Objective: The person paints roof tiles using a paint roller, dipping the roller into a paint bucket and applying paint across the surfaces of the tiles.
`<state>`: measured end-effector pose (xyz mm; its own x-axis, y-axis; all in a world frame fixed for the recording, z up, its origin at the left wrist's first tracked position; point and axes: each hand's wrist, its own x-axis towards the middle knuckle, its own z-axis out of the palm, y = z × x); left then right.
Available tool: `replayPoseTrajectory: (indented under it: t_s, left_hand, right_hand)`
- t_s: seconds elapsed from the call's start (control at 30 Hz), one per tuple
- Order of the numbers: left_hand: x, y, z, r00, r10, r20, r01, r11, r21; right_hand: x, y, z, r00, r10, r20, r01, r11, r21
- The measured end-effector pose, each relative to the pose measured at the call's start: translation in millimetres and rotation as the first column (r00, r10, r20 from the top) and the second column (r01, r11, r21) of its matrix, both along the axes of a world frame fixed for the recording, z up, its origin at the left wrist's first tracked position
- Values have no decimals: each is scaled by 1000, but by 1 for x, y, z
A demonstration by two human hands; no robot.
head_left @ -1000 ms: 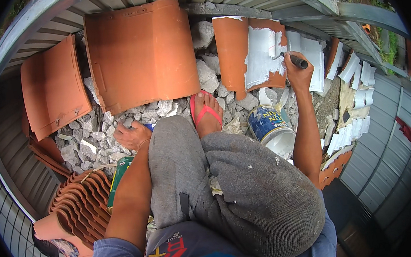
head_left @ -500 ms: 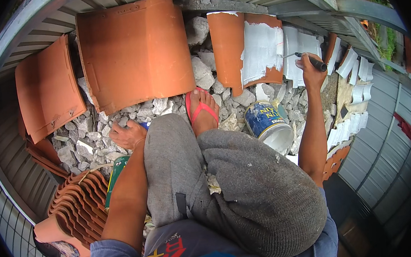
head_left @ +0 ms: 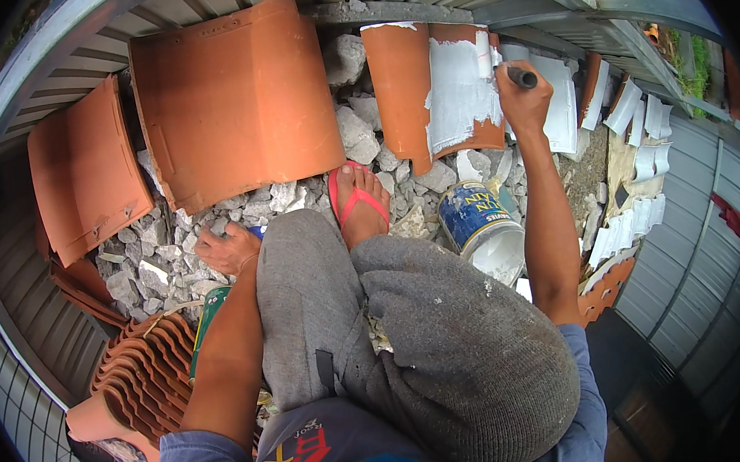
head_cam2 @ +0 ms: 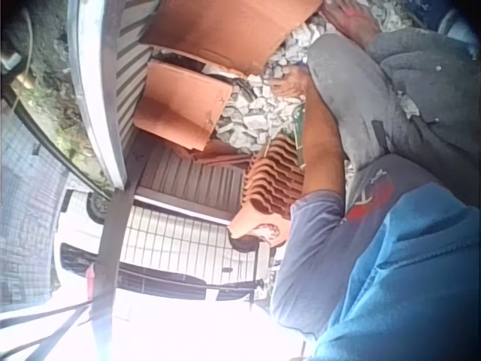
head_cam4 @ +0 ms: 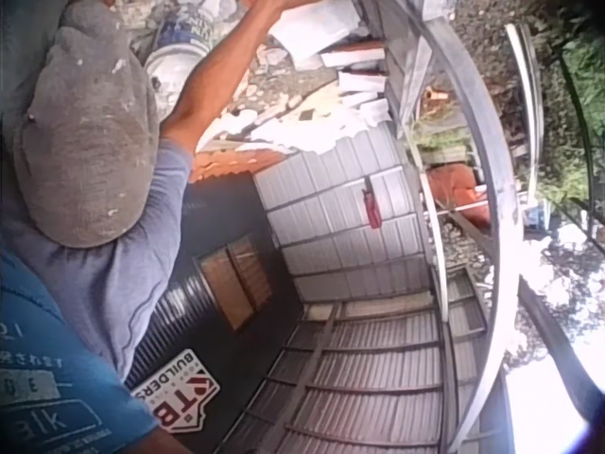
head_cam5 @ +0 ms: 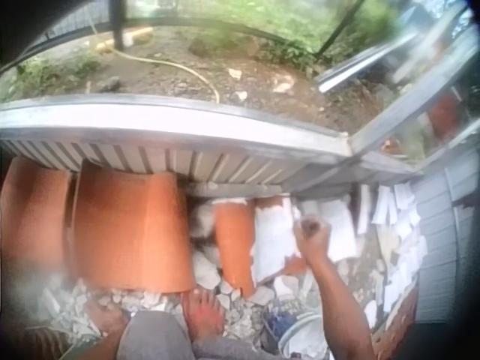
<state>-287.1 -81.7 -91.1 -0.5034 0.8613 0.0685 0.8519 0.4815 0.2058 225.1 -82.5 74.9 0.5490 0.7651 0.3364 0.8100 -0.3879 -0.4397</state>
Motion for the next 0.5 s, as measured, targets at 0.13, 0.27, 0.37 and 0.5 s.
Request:
replayPoseTrajectory:
  t_s: [0.13, 0.27, 0.37, 0.5]
  left_hand:
    - [-5, -1, -4, 999, -6, -34, 7, 1000, 27]
    - [-7, 0, 1, 999, -21, -35, 21, 1000, 14]
    - [4, 1, 4, 1000, -8, -4, 8, 1000, -22]
    - [3, 1, 8, 1000, -7, 19, 7, 1000, -13]
  right_hand:
    - [-34, 13, 0, 954, 1, -298, -8, 1000, -19]
    - [-40, 20, 20, 825, -11, -565, 24, 1000, 15]
    - [-4, 17, 8, 909, -22, -415, 14, 1000, -21]
    - [14, 18, 8, 999, 19, 49, -15, 996, -83]
